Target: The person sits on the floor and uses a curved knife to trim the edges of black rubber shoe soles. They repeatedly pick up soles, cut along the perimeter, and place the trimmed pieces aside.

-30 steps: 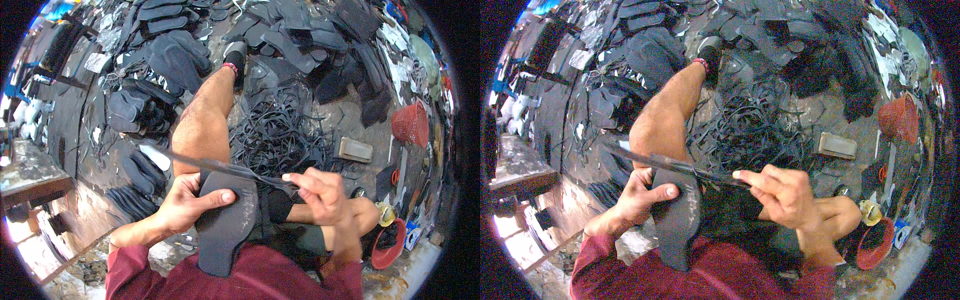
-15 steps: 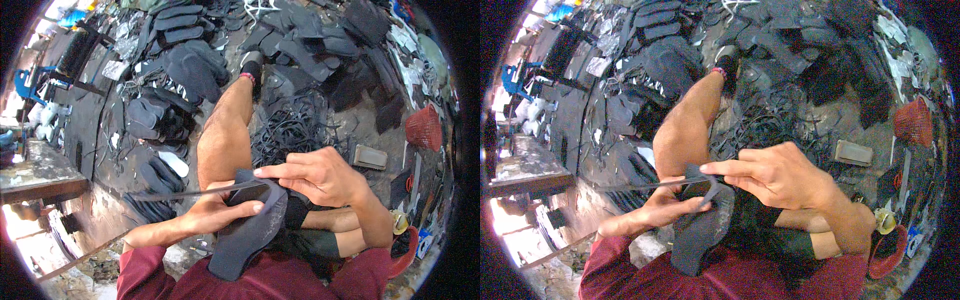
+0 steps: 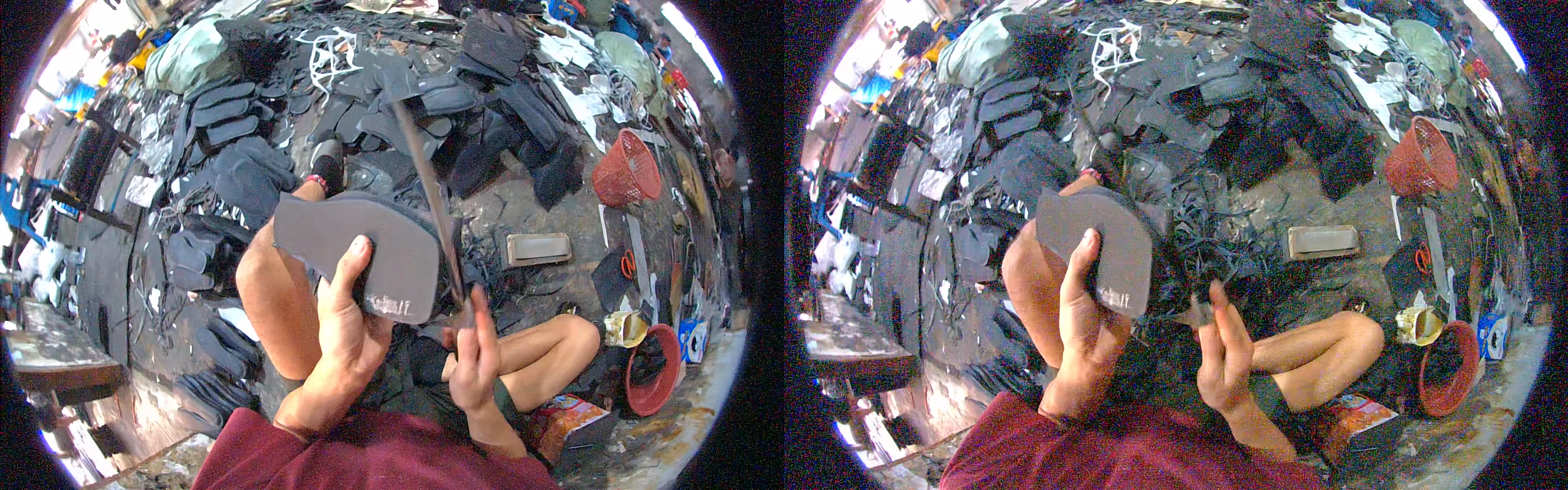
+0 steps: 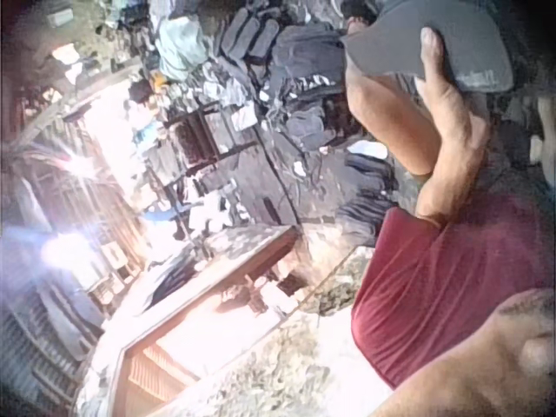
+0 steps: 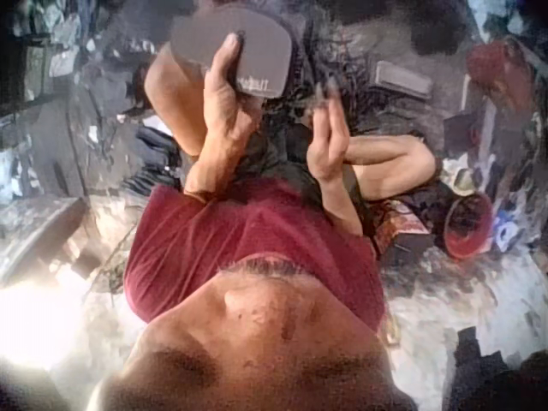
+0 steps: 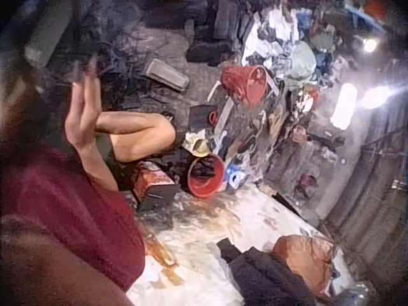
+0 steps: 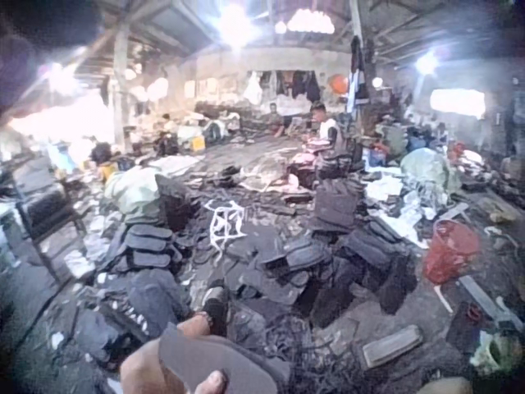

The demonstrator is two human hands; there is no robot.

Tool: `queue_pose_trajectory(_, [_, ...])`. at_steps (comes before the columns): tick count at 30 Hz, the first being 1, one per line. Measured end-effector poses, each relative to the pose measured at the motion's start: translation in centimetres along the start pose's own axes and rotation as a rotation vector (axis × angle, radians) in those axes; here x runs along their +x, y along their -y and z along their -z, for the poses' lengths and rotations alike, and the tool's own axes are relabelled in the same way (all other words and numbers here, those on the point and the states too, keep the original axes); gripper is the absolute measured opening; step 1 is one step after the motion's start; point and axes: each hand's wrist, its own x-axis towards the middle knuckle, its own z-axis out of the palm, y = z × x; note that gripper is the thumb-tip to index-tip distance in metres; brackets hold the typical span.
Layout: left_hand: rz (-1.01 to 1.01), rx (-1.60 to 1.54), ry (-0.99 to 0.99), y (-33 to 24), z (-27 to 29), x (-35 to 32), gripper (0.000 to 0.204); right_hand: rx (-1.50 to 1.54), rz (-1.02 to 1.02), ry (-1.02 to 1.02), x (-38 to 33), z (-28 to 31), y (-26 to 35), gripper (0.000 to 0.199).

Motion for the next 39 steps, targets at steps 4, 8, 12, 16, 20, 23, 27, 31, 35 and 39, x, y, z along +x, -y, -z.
queue_pose_trajectory(4, [0.016, 0.085, -0.009, 0.6, 1.3, 0.0, 0.047, -0.419, 0.151, 0.056, -5.0, 5.8, -2.0, 0.037])
queue_pose_trajectory(8, [-0.081, 0.323, -0.041, 1.3, 4.8, -0.6, 0.048, -0.489, -0.077, 0.299, -5.1, 9.0, 1.8, 0.032])
queue_pose_trajectory(12, [-0.079, 0.480, -0.015, 1.9, 6.2, -2.0, 0.064, -0.539, -0.001, 0.250, -3.9, 7.7, 2.5, 0.031])
queue_pose_trajectory(16, [-0.049, 0.610, 0.017, 1.3, 8.2, -2.4, 0.067, -0.553, 0.020, 0.380, -1.6, 6.2, 1.5, 0.038])
queue_pose_trajectory(20, [-0.021, 0.722, -0.011, 0.8, 8.3, -3.2, 0.069, -0.488, 0.095, 0.403, 1.1, 2.7, 0.9, 0.045])
queue_pose_trajectory(23, [0.104, 0.735, 0.095, -0.9, 10.8, -3.0, 0.064, -0.430, 0.092, 0.495, 2.9, 1.2, 0.7, 0.046])
queue_pose_trajectory(27, [0.158, 0.768, 0.134, -1.6, 11.1, -2.9, 0.070, -0.354, 0.152, 0.400, 3.3, -2.8, -2.0, 0.048])
queue_pose_trajectory(31, [0.204, 0.823, 0.178, -1.7, 10.9, -2.8, 0.076, -0.349, 0.180, 0.250, 5.6, -7.3, -3.9, 0.046])
queue_pose_trajectory(35, [0.267, 1.047, 0.442, -4.4, 11.3, -3.0, 0.083, -0.345, 0.174, 0.257, 4.8, -7.1, -1.9, 0.045])
queue_pose_trajectory(39, [-0.081, 0.433, 0.032, -5.1, 9.2, -3.2, 0.041, -0.297, 0.205, 0.335, 0.8, -5.6, -0.9, 0.050])
